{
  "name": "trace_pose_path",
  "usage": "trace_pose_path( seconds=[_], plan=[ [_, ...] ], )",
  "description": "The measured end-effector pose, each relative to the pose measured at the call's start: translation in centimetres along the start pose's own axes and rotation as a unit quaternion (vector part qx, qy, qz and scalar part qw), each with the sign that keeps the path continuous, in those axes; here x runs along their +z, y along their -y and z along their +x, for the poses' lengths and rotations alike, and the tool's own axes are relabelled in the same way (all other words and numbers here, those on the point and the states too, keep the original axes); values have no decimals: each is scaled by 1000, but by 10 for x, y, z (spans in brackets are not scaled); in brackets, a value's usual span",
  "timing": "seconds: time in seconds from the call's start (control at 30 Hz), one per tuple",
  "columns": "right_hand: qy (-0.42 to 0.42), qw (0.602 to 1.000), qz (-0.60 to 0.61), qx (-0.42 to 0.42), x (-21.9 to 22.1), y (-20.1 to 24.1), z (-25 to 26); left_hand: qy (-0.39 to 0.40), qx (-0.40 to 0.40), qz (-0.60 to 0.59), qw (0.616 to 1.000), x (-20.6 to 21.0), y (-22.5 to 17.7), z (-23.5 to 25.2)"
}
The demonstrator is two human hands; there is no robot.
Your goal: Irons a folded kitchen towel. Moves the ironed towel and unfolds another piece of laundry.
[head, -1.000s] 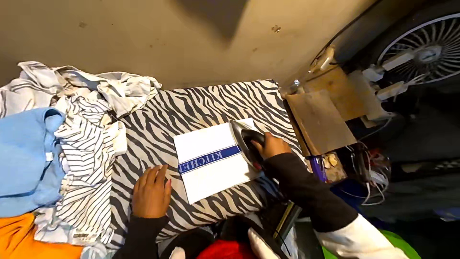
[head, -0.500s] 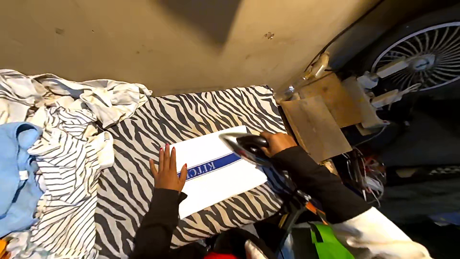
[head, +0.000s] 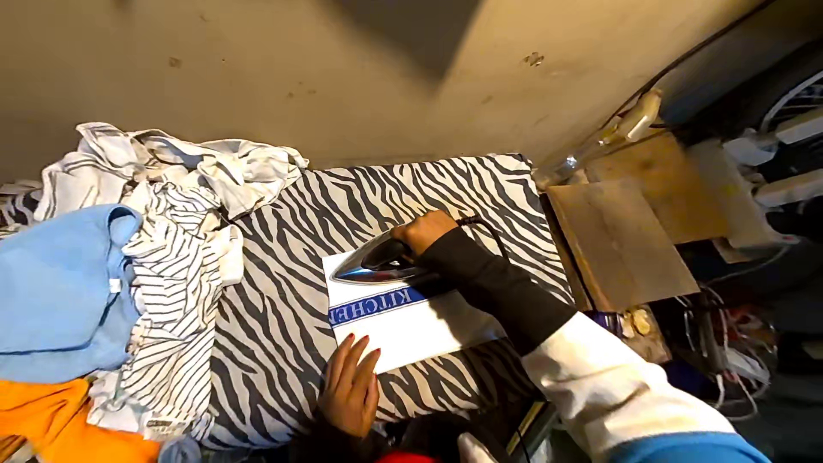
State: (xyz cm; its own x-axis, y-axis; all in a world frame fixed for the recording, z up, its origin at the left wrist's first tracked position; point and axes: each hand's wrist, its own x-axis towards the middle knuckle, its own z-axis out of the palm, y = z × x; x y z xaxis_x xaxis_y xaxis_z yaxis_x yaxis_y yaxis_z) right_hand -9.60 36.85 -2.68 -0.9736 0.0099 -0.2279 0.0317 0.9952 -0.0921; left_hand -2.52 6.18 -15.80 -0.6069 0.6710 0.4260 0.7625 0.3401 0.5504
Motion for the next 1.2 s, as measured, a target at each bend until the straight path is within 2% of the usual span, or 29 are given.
trace_pose_path(
  seconds=[0.07, 0.17, 0.27, 0.37, 0.5, 0.6, 0.67, 0.73, 0.77, 0.83, 0.87, 0.93, 0.97, 1.03, 1.1, 1.17, 1.2],
  plan=[
    [40, 999, 4, 15, -7, 12, 4, 20, 15, 20, 999, -2, 2, 1],
    [16, 1000, -6, 11, 0, 21, 11, 22, 28, 38, 999, -3, 9, 1],
    [35, 999, -8, 20, -3, 36, 16, 26, 35, 44, 998, -7, 14, -1],
    [-62, 998, -11, 5, 12, 52, 24, 35, 47, 50, 997, -12, 16, -4],
    [22, 998, 41, 36, -8, 93, 43, 36, 48, 102, 993, -11, 8, 1],
    [8, 997, 74, 31, 0, 111, 48, 38, 36, 118, 992, -1, -3, 14],
    [20, 995, 87, 36, 3, 103, 44, 47, 29, 101, 993, 3, -2, 18],
    [32, 995, 86, 48, 6, 76, 34, 46, 29, 75, 996, 8, 4, 13],
    [12, 996, 74, 47, 12, 53, 24, 43, 33, 68, 996, 11, 7, 9],
    [-96, 995, 25, 27, 40, -13, 5, 37, 43, 67, 996, 13, 13, 1],
    [-110, 993, 1, 36, 46, -44, -7, 39, 46, 67, 996, 12, 14, -1],
    [38, 992, -12, 122, 7, -69, -40, 48, 47, 50, 997, 10, 14, -3],
    [82, 984, -11, 158, -8, -77, -52, 57, 49, 38, 996, 9, 13, -5],
    [89, 974, 0, 207, -21, -80, -71, 95, 51, 5, 994, -4, 12, -10],
    [22, 978, 20, 205, -20, -60, -87, 101, 47, -3, 994, -30, 9, -14],
    [-10, 989, 52, 135, -3, -23, -97, 56, 31, 32, 997, -57, 0, -21],
    [15, 992, 86, 90, 7, 5, -102, 32, 33, 50, 998, -71, -5, -20]
  ],
)
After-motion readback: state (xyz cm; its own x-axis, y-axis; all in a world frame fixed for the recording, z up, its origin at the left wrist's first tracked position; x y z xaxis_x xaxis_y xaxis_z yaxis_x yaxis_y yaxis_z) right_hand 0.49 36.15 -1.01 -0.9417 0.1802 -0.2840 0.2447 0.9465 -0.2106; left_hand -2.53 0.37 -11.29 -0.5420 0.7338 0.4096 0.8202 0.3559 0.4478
